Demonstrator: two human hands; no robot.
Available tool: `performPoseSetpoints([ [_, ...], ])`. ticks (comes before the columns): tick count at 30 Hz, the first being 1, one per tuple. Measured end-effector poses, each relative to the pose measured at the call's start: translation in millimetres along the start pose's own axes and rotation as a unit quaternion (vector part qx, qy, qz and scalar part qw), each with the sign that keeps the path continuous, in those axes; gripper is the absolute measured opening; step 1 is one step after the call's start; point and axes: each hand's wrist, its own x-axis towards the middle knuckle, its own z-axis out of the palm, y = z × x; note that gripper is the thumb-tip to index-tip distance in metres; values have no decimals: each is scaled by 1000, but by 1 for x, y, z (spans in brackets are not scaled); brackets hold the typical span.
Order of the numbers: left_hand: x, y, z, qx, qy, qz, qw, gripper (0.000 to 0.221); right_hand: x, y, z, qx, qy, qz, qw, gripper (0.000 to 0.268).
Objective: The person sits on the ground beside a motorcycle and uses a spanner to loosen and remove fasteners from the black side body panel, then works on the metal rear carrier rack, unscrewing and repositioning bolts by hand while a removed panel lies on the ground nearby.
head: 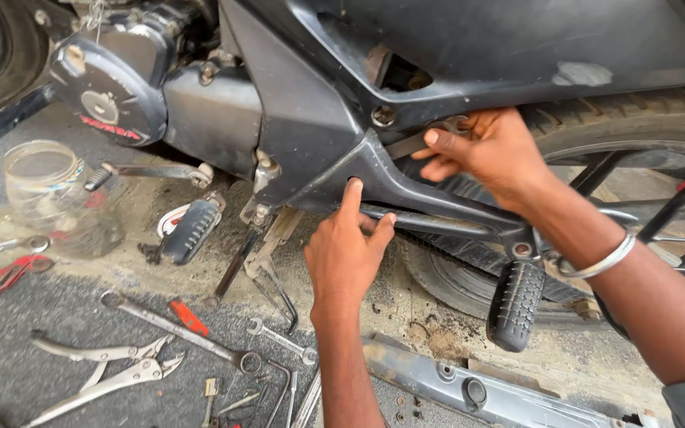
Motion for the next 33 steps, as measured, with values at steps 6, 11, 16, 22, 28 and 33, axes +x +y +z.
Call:
performPoseSetpoints([
  [6, 1, 4, 3, 15, -10, -9, 1000, 73, -5, -10, -6, -124, -23, 76, 989, 24],
  [11, 1, 5, 4, 32, 1, -8, 999, 75, -10, -15, 5, -345, -46, 56, 936, 19],
  [16, 0, 6, 4, 46, -3, -19, 999, 77, -17, -11, 5, -487, -49, -120, 864, 21],
  [22, -4, 22, 4, 68, 14, -49, 996, 70, -21, -4, 5, -474, -10, -138, 870, 18],
  [28, -1, 19, 7, 74, 13, -41, 996, 69, -24, 2, 6, -471, 11, -141, 871, 20],
  [33, 0, 19, 7, 72, 9, -60, 996, 69, -24, 6, 8, -476, 3, -147, 867, 21],
])
